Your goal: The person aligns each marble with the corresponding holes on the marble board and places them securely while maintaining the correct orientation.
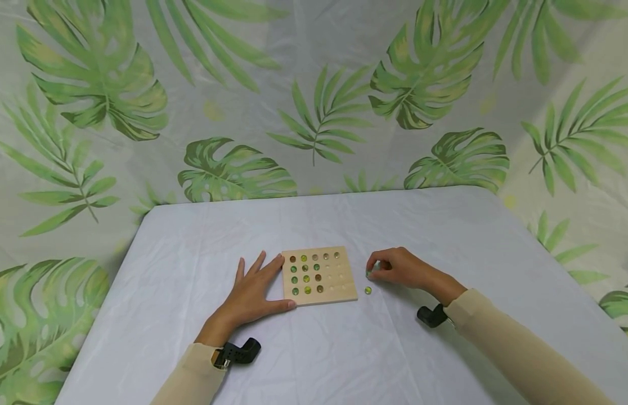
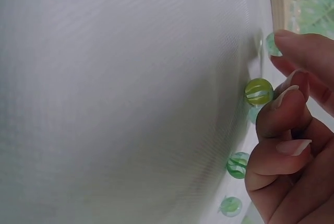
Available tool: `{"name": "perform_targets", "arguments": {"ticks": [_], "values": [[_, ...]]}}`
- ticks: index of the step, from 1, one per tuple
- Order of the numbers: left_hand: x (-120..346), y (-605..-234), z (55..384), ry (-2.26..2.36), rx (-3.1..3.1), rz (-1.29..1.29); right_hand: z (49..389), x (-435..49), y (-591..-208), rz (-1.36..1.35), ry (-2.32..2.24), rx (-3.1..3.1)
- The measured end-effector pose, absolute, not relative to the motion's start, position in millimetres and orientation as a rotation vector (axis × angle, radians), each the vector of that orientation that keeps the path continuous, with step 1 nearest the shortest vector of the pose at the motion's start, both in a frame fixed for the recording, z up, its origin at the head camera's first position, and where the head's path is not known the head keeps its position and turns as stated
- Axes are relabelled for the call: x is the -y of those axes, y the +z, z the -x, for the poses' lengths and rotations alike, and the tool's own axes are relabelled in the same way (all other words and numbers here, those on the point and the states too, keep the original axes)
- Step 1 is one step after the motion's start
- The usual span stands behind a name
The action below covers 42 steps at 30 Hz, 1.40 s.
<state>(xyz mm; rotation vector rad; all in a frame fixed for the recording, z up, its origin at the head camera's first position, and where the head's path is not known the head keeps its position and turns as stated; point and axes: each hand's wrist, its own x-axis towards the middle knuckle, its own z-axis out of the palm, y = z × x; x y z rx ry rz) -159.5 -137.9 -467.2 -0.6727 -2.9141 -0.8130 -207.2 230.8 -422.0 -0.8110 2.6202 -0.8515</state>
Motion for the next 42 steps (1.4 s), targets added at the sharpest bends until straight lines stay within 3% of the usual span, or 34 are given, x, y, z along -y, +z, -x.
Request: {"name": "perform_targets", "arguments": {"ticks": [42], "values": [[138.6,-468.7,160.8,-0.804,2.927,0.659,222.7,-174.4,-420.4,0.913,-0.956,-2.601]]}}
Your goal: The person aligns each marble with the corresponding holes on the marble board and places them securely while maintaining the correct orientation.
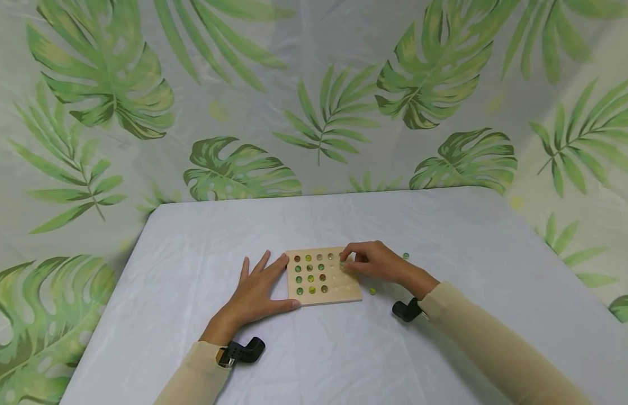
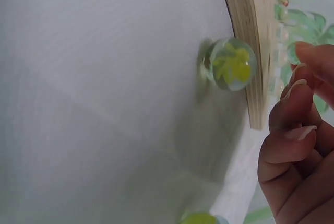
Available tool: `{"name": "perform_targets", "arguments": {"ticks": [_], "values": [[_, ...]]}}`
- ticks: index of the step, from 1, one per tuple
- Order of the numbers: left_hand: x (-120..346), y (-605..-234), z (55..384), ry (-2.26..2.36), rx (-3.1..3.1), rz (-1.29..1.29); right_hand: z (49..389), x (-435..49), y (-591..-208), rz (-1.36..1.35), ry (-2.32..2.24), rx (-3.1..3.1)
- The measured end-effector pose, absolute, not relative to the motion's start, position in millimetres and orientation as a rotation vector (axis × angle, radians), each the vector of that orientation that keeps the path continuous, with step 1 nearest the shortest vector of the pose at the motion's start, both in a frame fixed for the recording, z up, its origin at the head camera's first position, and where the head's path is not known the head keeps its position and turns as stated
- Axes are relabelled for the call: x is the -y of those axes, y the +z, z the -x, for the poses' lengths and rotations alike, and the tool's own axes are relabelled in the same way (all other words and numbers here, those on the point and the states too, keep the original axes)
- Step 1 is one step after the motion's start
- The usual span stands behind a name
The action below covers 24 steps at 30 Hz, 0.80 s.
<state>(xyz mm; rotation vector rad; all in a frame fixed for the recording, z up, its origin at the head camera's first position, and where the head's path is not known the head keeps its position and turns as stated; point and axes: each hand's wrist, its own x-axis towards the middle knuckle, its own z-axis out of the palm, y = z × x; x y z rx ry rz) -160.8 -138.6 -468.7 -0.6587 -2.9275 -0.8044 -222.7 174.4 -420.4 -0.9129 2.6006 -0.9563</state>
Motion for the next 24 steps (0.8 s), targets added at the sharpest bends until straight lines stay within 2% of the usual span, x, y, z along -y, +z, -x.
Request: {"name": "perform_targets", "arguments": {"ticks": [24], "values": [[139.6,-468.8,161.7,-0.824,2.937,0.657,227.2,-146.5,-423.5,0.848,-0.984,-2.537]]}}
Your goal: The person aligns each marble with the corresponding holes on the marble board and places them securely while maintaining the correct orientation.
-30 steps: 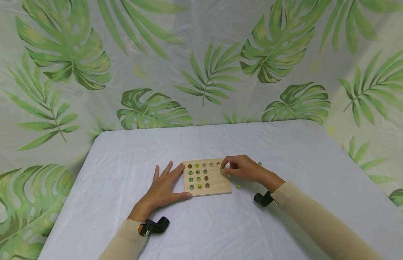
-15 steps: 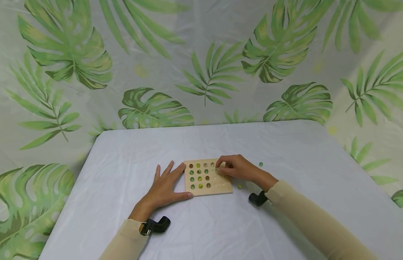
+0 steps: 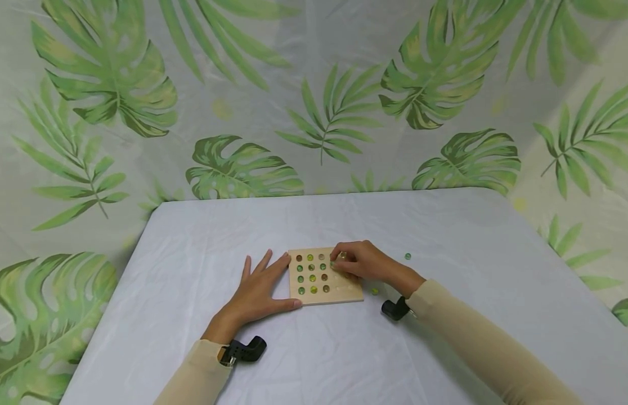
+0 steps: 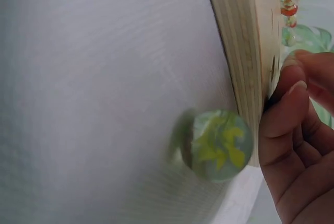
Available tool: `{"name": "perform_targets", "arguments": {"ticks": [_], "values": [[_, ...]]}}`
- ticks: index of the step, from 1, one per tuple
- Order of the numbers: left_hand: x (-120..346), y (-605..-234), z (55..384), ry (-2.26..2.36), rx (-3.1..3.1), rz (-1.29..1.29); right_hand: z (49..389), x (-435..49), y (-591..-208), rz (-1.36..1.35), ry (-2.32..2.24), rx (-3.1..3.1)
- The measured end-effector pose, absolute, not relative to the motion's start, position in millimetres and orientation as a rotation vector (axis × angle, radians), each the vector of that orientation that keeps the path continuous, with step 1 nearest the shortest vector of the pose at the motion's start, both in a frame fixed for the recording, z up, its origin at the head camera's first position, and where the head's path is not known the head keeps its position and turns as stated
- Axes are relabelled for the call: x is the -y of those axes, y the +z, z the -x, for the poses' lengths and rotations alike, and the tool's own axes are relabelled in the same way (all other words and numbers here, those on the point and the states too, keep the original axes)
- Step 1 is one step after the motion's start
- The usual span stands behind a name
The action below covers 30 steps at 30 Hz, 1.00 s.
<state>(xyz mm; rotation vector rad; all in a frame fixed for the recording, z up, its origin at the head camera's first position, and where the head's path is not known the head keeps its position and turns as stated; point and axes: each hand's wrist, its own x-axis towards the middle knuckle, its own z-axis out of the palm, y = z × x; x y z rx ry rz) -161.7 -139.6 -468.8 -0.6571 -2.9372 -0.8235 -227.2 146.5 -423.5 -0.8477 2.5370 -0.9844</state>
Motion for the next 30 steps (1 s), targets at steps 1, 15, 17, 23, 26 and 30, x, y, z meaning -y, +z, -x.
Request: {"name": "perform_targets", "arguments": {"ticks": [1,15,17,23,26,30], "values": [[139.6,-468.9,161.8,-0.818,2.943,0.652,227.2,-146.2,-423.5,0.851,-0.98,-2.539],[140.7,-469.0,162.2,-0.805,2.951,0.646,227.4,-146.8,-425.4,0.87,-0.95,-2.559],[140.5,-469.2,162.2,-0.81,2.95,0.646,227.2,-146.6,-425.8,0.873,-0.948,-2.564],[140.0,-468.4,161.3,-0.827,2.946,0.647,225.5,-146.7,-426.7,0.867,-0.948,-2.581],[139.9,-468.2,161.4,-0.817,2.948,0.648,225.0,-146.9,-426.7,0.861,-0.946,-2.589],[139.7,-467.8,161.4,-0.81,2.95,0.65,225.0,-147.8,-427.4,0.86,-0.938,-2.598]]}}
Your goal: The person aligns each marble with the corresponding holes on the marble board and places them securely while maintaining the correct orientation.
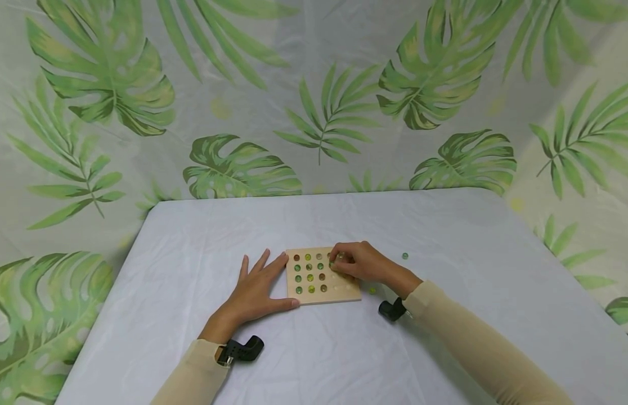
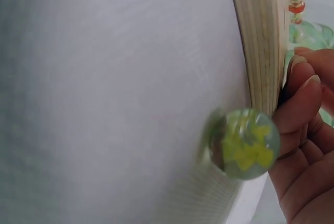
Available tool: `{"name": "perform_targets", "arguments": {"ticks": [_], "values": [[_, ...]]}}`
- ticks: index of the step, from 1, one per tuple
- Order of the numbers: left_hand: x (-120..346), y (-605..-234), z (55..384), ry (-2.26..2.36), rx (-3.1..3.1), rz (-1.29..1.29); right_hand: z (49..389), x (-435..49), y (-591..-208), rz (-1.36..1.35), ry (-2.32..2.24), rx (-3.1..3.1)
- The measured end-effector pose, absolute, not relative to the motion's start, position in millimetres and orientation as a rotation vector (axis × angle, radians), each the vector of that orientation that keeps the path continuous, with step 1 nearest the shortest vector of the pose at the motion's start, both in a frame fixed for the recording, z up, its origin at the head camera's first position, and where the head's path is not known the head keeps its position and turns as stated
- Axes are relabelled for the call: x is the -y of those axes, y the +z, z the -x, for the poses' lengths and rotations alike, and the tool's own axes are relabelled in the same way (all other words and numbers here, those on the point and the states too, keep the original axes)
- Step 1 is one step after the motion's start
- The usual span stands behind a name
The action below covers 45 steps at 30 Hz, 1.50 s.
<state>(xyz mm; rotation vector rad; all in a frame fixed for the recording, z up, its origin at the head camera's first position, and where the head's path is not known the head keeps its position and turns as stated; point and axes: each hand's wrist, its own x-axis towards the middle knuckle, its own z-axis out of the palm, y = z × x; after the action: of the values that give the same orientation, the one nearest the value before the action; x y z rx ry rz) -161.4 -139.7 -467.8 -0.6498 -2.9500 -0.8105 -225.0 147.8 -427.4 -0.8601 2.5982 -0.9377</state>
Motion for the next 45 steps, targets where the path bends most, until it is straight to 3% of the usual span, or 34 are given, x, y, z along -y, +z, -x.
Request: {"name": "perform_targets", "arguments": {"ticks": [28,45], "values": [[139.1,-468.7,161.0,-0.816,2.934,0.651,226.8,-157.5,-422.3,0.878,-1.041,-2.462],[138.1,-467.4,160.7,-0.793,2.944,0.654,227.2,-195.1,-410.2,0.844,-1.005,-2.54]]}}
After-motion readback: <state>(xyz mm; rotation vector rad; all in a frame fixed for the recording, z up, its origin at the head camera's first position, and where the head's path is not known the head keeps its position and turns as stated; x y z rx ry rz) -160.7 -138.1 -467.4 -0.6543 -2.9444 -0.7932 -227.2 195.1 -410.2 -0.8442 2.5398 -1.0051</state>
